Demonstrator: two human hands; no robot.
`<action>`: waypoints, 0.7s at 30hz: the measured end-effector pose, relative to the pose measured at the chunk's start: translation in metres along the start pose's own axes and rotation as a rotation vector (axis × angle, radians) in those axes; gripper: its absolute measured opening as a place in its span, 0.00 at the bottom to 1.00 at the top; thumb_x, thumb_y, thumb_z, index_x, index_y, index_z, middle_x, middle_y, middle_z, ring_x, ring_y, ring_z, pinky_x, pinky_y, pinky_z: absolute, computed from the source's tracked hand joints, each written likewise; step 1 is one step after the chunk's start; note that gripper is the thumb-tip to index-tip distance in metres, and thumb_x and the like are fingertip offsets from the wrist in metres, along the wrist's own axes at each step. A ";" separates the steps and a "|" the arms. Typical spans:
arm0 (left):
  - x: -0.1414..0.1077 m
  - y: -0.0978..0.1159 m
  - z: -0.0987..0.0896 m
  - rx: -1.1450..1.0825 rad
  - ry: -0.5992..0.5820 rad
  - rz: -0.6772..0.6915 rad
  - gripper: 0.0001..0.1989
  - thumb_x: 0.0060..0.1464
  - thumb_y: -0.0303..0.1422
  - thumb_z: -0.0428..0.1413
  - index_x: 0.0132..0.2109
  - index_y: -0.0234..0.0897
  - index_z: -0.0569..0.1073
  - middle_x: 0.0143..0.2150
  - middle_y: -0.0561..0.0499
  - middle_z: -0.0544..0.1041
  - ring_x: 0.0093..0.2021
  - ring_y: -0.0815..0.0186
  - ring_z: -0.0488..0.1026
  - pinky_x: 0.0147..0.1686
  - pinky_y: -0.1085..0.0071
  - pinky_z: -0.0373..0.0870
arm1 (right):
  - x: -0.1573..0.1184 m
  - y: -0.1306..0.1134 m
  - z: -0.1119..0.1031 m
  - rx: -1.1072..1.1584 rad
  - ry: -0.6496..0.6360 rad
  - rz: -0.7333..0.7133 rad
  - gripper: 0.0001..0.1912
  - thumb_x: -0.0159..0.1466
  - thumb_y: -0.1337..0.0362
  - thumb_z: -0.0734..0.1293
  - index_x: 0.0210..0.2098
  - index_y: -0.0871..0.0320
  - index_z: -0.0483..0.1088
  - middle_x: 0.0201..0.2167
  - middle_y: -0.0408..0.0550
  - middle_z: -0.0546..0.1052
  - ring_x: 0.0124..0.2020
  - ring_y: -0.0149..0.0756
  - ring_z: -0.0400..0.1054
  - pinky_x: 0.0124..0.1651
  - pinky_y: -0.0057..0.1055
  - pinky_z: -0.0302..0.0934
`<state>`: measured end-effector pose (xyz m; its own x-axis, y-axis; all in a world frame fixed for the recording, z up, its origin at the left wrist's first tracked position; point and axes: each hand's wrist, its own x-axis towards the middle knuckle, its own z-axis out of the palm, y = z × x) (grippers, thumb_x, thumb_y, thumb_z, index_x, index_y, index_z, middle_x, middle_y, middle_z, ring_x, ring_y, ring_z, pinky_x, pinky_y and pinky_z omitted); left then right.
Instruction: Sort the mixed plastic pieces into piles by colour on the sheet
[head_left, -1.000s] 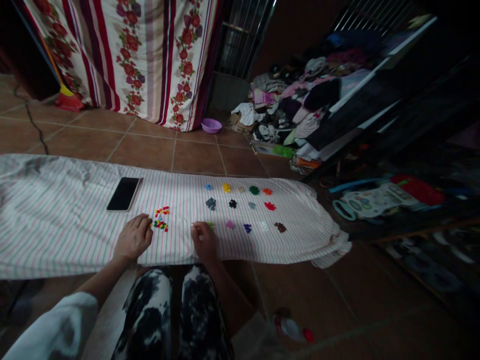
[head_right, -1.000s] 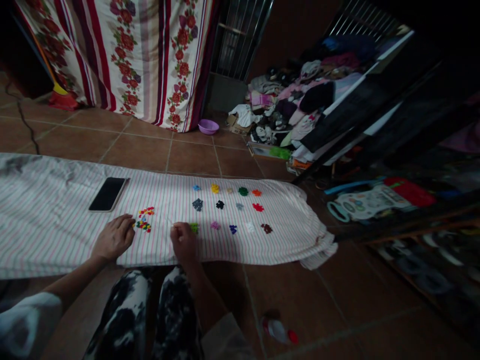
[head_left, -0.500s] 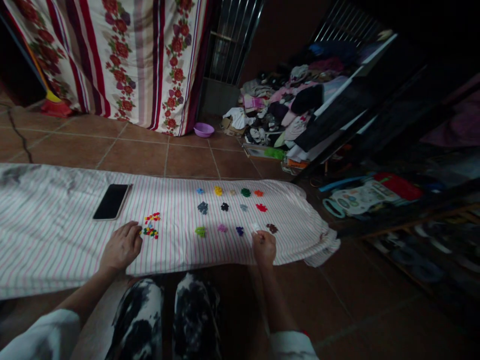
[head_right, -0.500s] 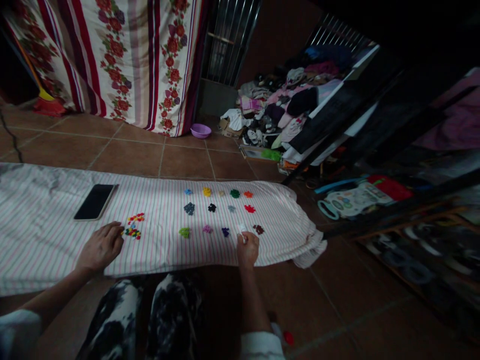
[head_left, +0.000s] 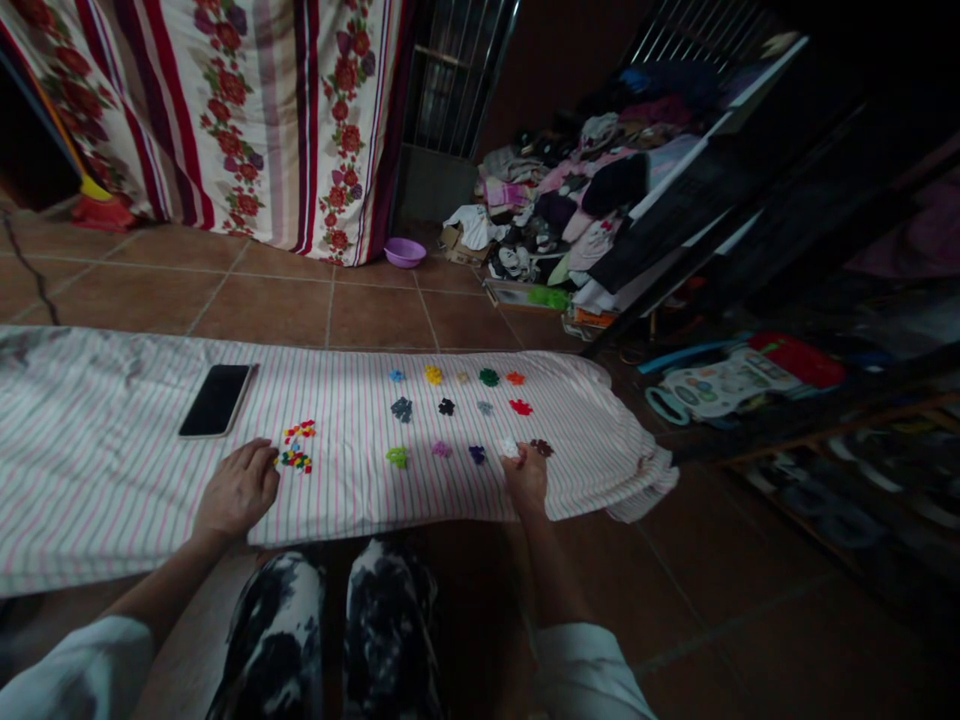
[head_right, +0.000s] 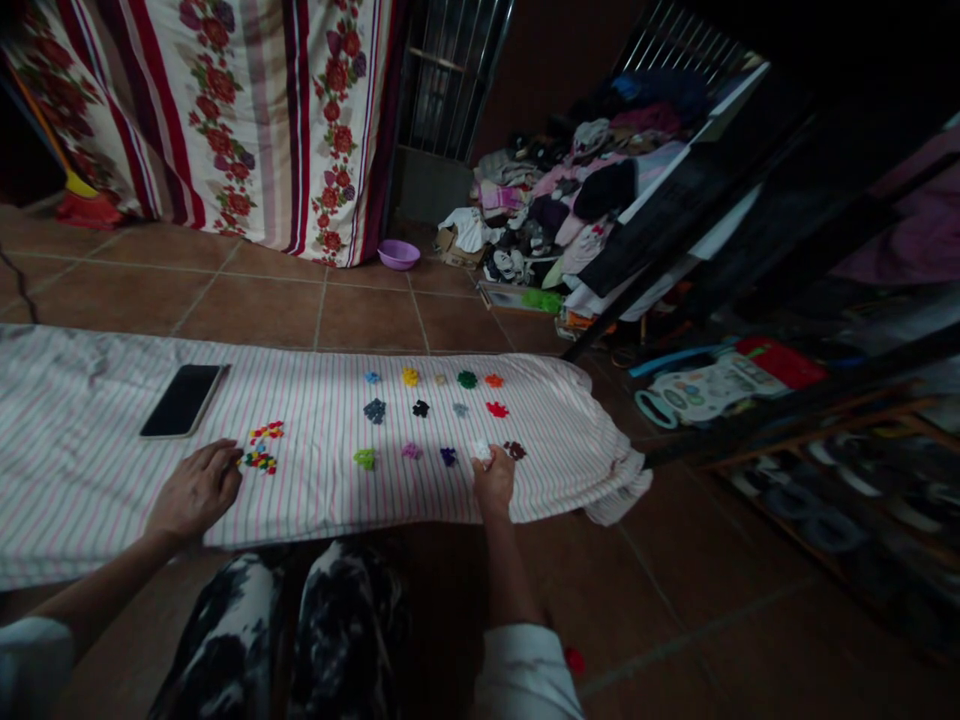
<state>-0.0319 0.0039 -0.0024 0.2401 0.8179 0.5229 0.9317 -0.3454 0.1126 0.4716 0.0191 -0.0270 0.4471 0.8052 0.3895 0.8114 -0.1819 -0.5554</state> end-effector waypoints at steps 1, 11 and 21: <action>0.000 0.000 0.000 -0.003 -0.001 0.004 0.11 0.57 0.31 0.46 0.45 0.35 0.69 0.47 0.40 0.75 0.49 0.54 0.72 0.49 0.56 0.70 | 0.002 0.000 -0.001 -0.006 -0.015 -0.009 0.19 0.56 0.55 0.61 0.41 0.61 0.69 0.33 0.55 0.72 0.39 0.46 0.64 0.45 0.42 0.60; -0.001 -0.003 0.003 0.003 0.012 -0.001 0.12 0.56 0.32 0.46 0.45 0.36 0.69 0.47 0.40 0.75 0.48 0.54 0.73 0.48 0.57 0.70 | 0.021 -0.002 -0.006 -0.084 -0.231 -0.061 0.20 0.57 0.59 0.66 0.48 0.56 0.73 0.32 0.48 0.70 0.36 0.40 0.63 0.43 0.38 0.62; -0.002 -0.004 0.003 -0.005 -0.005 0.005 0.12 0.56 0.32 0.46 0.45 0.37 0.69 0.47 0.41 0.75 0.49 0.55 0.73 0.48 0.57 0.71 | 0.018 -0.015 -0.004 -0.171 -0.178 -0.082 0.14 0.62 0.58 0.62 0.42 0.57 0.73 0.40 0.52 0.70 0.40 0.39 0.64 0.43 0.35 0.60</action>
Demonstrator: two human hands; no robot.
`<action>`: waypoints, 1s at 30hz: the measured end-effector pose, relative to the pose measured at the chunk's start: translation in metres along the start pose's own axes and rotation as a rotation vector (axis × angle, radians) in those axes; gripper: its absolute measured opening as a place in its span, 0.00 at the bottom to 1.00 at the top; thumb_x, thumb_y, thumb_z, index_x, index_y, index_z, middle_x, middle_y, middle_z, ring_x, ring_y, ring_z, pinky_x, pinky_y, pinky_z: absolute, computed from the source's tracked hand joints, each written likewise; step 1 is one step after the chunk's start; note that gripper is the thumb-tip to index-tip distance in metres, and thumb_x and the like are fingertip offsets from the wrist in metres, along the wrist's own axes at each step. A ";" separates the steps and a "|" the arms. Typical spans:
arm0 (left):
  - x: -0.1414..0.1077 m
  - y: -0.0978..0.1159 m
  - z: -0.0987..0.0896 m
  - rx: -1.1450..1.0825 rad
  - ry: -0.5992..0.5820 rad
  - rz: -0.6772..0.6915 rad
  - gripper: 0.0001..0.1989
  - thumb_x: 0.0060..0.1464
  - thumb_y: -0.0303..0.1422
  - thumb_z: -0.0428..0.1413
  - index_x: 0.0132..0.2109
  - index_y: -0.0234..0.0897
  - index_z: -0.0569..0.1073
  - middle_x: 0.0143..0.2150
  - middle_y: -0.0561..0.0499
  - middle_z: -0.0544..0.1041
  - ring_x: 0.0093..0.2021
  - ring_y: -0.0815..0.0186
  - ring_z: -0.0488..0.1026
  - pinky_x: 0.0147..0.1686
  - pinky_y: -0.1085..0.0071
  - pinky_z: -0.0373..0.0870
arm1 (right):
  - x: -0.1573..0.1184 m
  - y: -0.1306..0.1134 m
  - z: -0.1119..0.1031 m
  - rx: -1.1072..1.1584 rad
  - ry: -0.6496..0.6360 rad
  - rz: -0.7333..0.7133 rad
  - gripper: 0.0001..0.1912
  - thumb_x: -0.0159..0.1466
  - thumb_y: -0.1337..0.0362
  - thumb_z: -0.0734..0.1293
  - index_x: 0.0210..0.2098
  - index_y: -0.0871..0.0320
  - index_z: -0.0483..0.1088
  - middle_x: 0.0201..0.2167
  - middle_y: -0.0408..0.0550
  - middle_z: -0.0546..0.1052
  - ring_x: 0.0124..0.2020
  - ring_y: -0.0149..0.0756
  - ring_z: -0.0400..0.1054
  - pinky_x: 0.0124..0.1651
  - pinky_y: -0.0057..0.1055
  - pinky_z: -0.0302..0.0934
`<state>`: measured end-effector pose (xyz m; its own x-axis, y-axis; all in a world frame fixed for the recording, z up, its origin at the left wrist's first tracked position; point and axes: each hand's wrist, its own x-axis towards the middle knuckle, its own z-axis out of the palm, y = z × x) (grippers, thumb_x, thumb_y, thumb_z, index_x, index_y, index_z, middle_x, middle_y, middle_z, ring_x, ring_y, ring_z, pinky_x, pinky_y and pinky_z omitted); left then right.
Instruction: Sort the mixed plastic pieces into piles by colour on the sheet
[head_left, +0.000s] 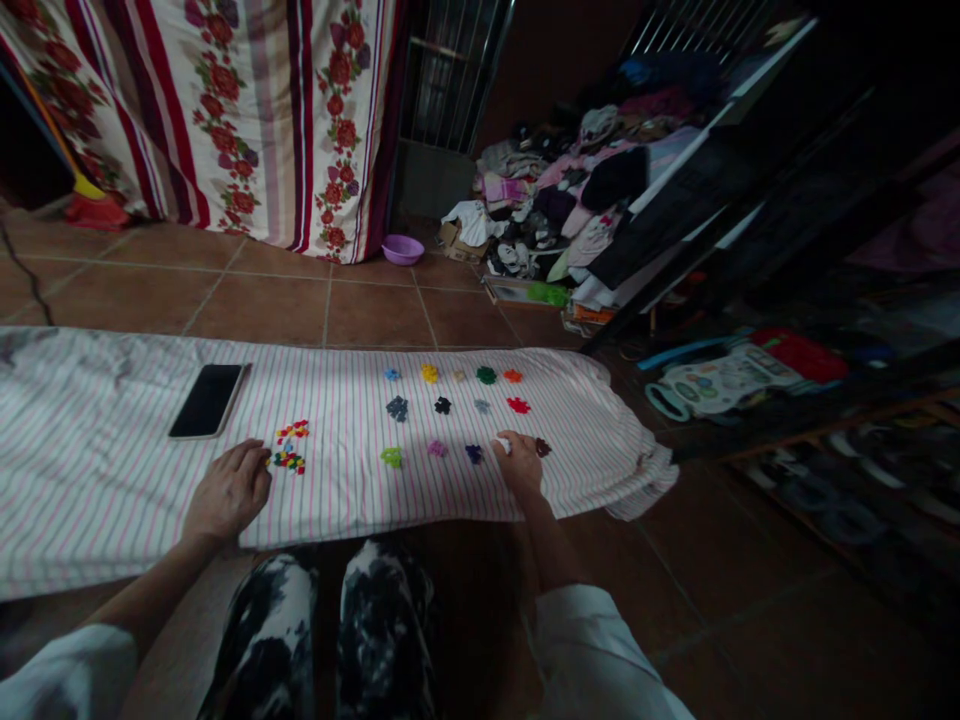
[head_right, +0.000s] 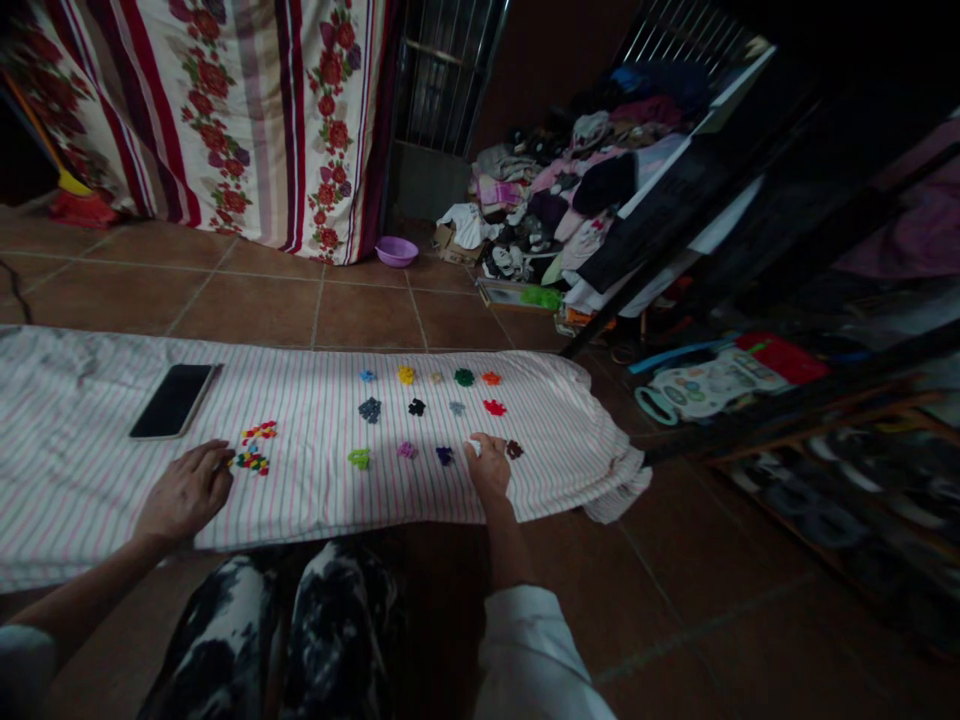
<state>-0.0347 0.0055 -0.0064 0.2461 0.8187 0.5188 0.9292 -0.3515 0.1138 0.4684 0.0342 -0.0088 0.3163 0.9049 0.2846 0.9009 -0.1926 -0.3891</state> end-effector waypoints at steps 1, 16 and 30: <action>0.000 0.000 0.000 -0.002 -0.001 0.002 0.12 0.56 0.32 0.46 0.45 0.37 0.69 0.47 0.41 0.75 0.49 0.55 0.73 0.48 0.57 0.71 | -0.001 -0.001 0.000 -0.005 0.010 -0.003 0.14 0.62 0.58 0.62 0.42 0.57 0.73 0.41 0.52 0.70 0.40 0.38 0.65 0.42 0.34 0.60; 0.003 0.004 -0.006 0.010 -0.032 -0.010 0.12 0.57 0.31 0.46 0.45 0.36 0.71 0.47 0.41 0.76 0.50 0.58 0.73 0.50 0.60 0.71 | 0.004 0.004 0.004 -0.132 0.067 -0.135 0.16 0.62 0.57 0.64 0.46 0.58 0.73 0.44 0.52 0.74 0.36 0.36 0.67 0.32 0.30 0.53; 0.004 0.008 -0.008 0.015 -0.087 -0.025 0.14 0.57 0.30 0.45 0.47 0.35 0.70 0.49 0.40 0.74 0.52 0.57 0.71 0.50 0.59 0.71 | 0.007 0.015 0.008 -0.085 0.148 -0.321 0.23 0.66 0.49 0.58 0.41 0.62 0.74 0.38 0.54 0.74 0.36 0.40 0.67 0.36 0.32 0.57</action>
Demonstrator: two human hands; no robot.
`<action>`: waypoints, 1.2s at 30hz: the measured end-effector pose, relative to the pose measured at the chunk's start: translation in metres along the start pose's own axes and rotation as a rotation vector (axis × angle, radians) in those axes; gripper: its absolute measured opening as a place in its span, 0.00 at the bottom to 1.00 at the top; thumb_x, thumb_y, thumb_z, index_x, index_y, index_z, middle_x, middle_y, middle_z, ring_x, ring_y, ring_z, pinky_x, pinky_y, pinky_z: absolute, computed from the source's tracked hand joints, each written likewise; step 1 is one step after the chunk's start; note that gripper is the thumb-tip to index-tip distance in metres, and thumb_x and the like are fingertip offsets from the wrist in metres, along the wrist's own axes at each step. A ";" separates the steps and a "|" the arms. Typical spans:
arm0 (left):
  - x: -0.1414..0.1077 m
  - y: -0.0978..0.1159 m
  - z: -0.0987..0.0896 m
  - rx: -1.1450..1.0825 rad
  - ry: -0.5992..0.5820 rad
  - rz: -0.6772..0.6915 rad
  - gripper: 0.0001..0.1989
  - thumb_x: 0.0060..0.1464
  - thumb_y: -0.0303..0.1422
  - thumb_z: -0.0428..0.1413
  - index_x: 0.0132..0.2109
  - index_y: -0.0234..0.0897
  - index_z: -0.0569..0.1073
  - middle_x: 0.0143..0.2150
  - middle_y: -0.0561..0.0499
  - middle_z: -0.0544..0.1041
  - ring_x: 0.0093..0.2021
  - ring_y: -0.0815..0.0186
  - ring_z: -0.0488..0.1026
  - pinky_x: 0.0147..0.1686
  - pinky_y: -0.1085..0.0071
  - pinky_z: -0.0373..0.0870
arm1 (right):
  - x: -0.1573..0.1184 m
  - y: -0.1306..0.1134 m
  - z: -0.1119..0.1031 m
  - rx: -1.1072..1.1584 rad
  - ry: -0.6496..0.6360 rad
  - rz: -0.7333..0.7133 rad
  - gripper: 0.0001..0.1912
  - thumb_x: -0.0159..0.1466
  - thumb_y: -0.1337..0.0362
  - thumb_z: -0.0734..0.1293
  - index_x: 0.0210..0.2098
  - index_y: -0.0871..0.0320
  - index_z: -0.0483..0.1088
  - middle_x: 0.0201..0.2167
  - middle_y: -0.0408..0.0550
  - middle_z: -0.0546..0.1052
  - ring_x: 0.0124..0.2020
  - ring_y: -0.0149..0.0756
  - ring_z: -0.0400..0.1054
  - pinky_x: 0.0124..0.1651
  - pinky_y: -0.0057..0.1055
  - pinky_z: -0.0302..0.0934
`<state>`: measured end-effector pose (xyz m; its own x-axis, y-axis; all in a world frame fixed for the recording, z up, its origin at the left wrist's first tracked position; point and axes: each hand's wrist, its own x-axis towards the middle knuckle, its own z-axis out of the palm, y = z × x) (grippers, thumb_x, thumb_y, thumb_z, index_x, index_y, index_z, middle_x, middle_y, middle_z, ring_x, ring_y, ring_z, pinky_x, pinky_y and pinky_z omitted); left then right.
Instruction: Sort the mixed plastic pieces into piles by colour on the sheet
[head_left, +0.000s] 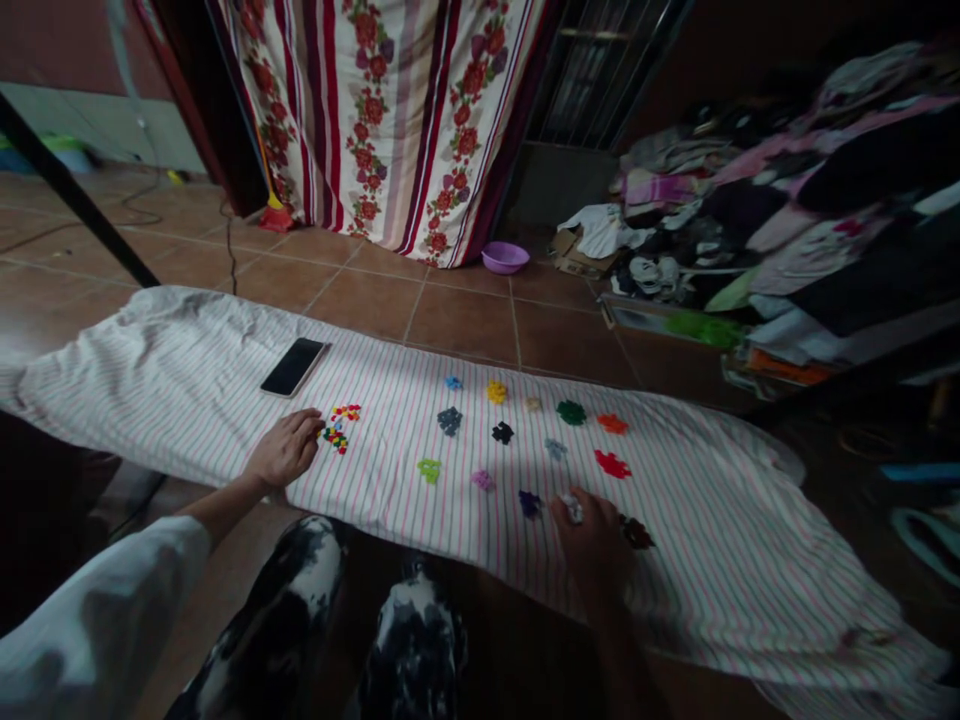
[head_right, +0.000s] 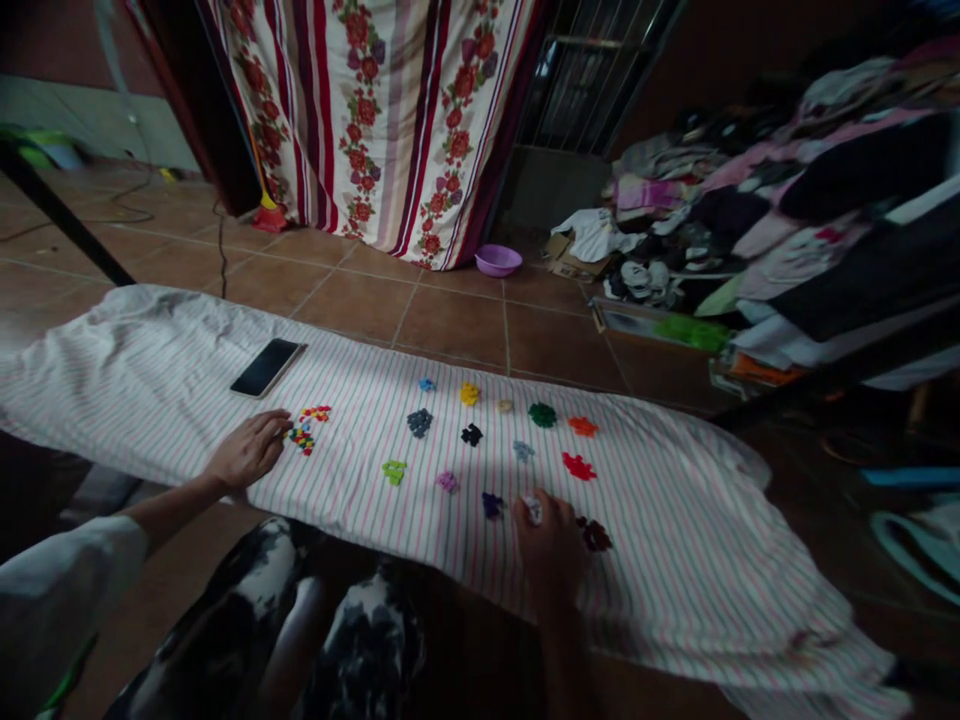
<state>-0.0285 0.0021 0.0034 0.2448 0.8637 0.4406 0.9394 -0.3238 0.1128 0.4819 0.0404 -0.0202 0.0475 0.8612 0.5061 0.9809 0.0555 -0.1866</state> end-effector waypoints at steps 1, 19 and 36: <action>0.000 0.000 0.000 0.001 -0.002 -0.006 0.14 0.57 0.30 0.45 0.47 0.35 0.70 0.49 0.40 0.74 0.52 0.57 0.71 0.51 0.59 0.71 | 0.000 -0.001 0.000 0.000 0.010 0.003 0.24 0.66 0.48 0.58 0.41 0.62 0.74 0.38 0.55 0.74 0.37 0.41 0.67 0.36 0.32 0.57; 0.000 0.004 0.000 0.025 -0.034 -0.045 0.15 0.55 0.29 0.46 0.47 0.35 0.70 0.50 0.40 0.73 0.51 0.58 0.71 0.51 0.59 0.71 | 0.003 0.006 0.006 -0.028 0.135 -0.165 0.24 0.65 0.47 0.60 0.39 0.63 0.73 0.31 0.56 0.71 0.34 0.45 0.64 0.38 0.38 0.57; -0.003 0.000 0.005 -0.049 0.000 -0.082 0.13 0.56 0.29 0.46 0.46 0.36 0.70 0.50 0.40 0.73 0.53 0.57 0.70 0.54 0.57 0.69 | 0.004 0.009 0.012 0.088 0.070 -0.137 0.25 0.65 0.47 0.56 0.42 0.61 0.73 0.37 0.57 0.73 0.40 0.46 0.64 0.46 0.42 0.57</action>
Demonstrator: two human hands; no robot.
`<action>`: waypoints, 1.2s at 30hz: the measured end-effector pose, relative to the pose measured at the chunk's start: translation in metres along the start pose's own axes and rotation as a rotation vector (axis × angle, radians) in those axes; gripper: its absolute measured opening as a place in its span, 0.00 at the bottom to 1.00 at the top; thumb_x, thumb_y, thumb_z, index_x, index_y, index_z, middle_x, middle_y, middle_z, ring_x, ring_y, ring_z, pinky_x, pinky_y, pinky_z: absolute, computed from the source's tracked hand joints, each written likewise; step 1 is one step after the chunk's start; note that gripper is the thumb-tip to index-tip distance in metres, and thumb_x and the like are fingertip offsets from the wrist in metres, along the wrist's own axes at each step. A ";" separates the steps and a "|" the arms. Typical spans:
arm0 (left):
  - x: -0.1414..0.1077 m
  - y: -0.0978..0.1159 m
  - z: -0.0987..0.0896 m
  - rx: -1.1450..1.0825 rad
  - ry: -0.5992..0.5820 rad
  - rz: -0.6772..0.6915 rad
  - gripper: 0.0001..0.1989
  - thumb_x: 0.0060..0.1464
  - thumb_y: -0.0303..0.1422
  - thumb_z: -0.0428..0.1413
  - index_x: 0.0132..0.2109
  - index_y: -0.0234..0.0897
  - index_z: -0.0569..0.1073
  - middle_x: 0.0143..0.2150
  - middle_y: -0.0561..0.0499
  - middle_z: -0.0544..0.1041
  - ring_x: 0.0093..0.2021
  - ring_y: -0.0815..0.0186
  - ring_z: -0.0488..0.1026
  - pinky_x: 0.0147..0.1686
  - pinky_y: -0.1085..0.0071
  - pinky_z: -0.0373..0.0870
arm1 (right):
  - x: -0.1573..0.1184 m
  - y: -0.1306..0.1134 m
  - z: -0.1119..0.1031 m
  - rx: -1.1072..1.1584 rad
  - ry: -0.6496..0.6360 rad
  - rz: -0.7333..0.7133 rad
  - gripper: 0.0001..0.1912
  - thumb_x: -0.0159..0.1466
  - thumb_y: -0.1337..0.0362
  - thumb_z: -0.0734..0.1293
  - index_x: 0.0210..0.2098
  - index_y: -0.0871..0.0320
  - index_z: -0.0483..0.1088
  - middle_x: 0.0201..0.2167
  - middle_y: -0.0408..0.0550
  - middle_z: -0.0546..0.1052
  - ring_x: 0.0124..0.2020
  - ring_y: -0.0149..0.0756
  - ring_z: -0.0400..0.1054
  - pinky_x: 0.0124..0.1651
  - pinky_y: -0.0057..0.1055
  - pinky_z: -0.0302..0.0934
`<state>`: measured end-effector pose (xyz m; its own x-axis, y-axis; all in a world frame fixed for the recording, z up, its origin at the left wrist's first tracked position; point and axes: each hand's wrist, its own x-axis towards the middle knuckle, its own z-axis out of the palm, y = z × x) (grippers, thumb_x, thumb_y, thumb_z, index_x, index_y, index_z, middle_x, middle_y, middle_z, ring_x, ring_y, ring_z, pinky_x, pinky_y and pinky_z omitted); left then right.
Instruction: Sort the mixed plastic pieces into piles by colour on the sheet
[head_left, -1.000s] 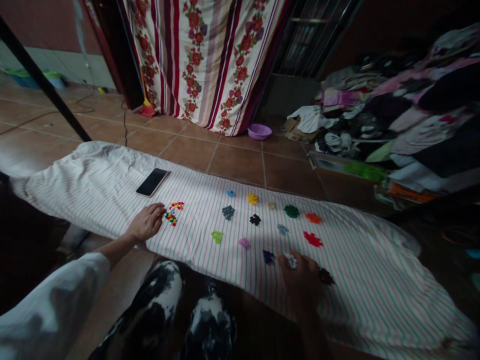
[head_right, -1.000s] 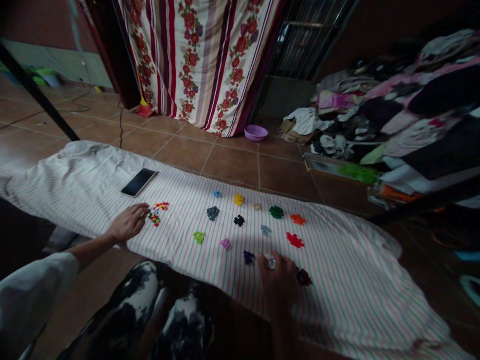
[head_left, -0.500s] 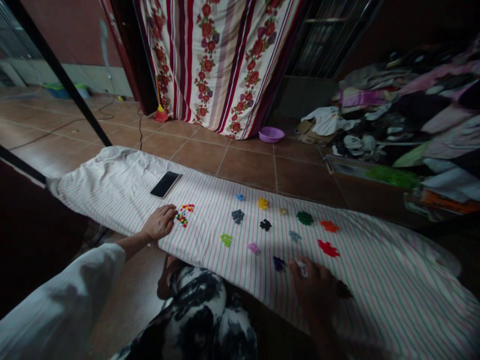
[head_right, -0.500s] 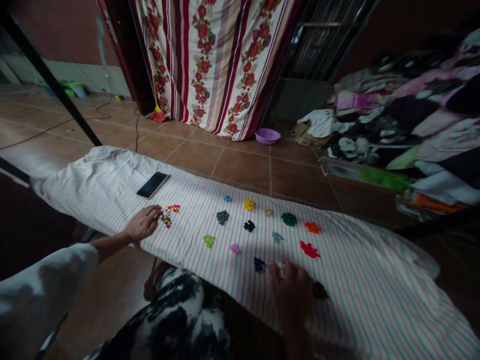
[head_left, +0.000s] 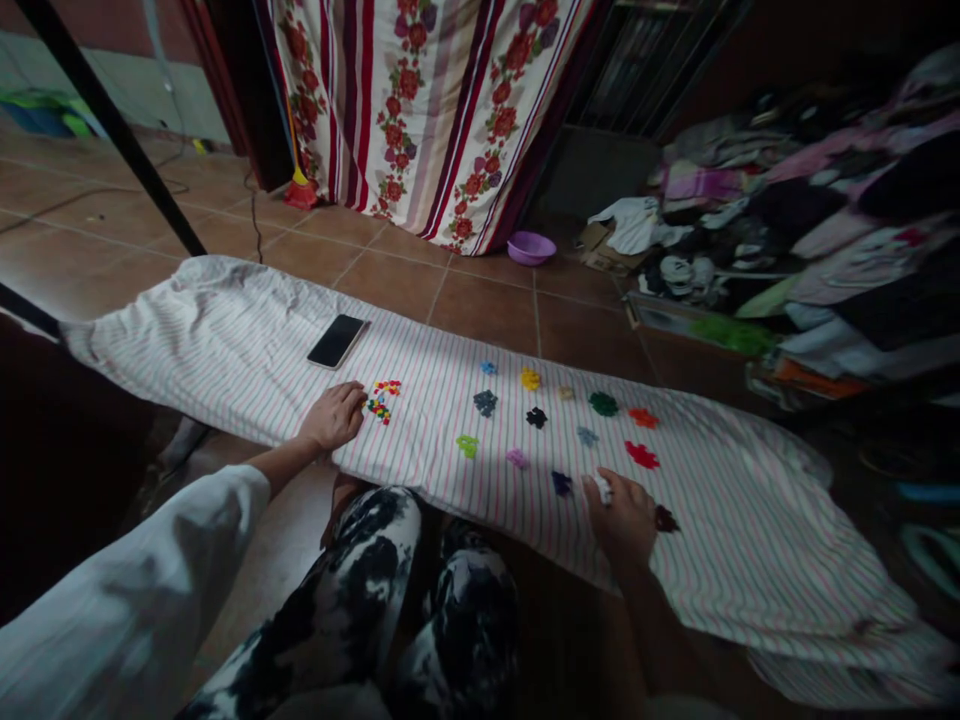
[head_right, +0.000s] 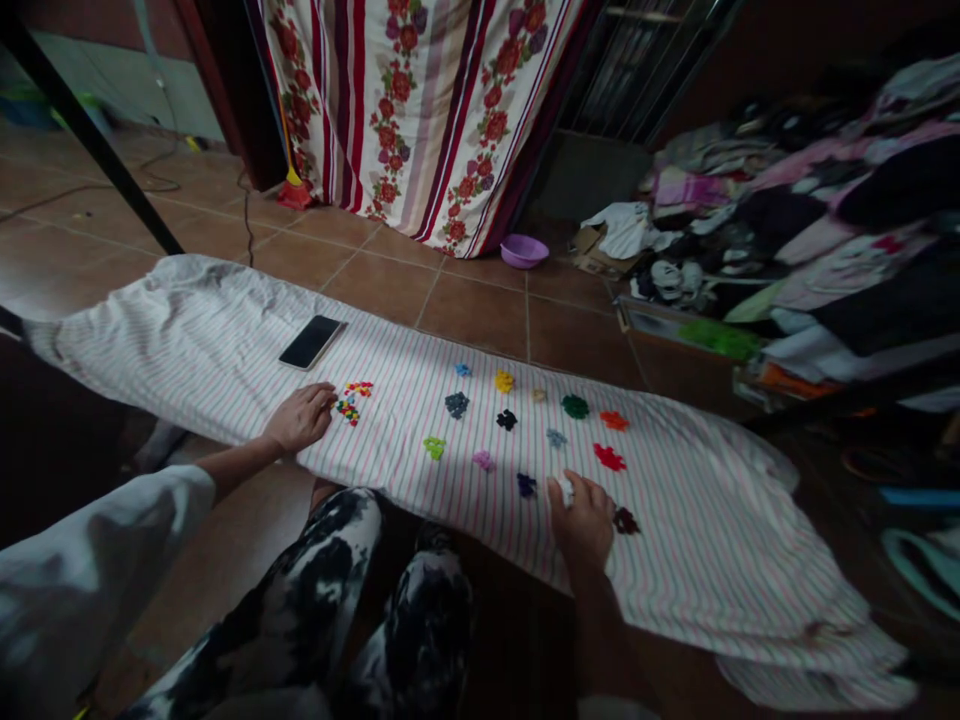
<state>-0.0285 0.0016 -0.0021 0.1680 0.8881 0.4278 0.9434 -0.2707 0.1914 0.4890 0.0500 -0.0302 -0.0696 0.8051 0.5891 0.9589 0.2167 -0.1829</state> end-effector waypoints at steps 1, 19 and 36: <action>0.000 0.000 0.000 -0.005 0.000 -0.001 0.13 0.56 0.28 0.46 0.46 0.36 0.70 0.51 0.40 0.72 0.54 0.57 0.69 0.54 0.57 0.69 | 0.000 -0.001 0.000 0.008 0.006 0.016 0.25 0.65 0.47 0.57 0.42 0.62 0.73 0.37 0.57 0.73 0.41 0.46 0.64 0.47 0.42 0.57; 0.001 0.001 -0.005 -0.096 -0.031 -0.083 0.12 0.56 0.28 0.46 0.45 0.35 0.69 0.51 0.39 0.72 0.53 0.56 0.69 0.54 0.56 0.67 | 0.029 -0.089 -0.024 0.071 0.096 0.144 0.27 0.66 0.53 0.51 0.47 0.67 0.70 0.45 0.64 0.71 0.50 0.50 0.62 0.55 0.50 0.56; -0.002 -0.004 -0.002 -0.117 0.114 -0.313 0.11 0.58 0.29 0.44 0.42 0.37 0.70 0.50 0.39 0.72 0.54 0.53 0.67 0.53 0.52 0.64 | 0.056 -0.318 0.066 0.601 -0.406 -0.282 0.18 0.65 0.74 0.55 0.43 0.60 0.74 0.40 0.52 0.72 0.44 0.37 0.67 0.52 0.33 0.62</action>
<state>-0.0331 0.0004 -0.0021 -0.1635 0.8893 0.4270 0.9040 -0.0383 0.4259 0.1618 0.0623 0.0092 -0.4950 0.7890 0.3639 0.5845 0.6122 -0.5325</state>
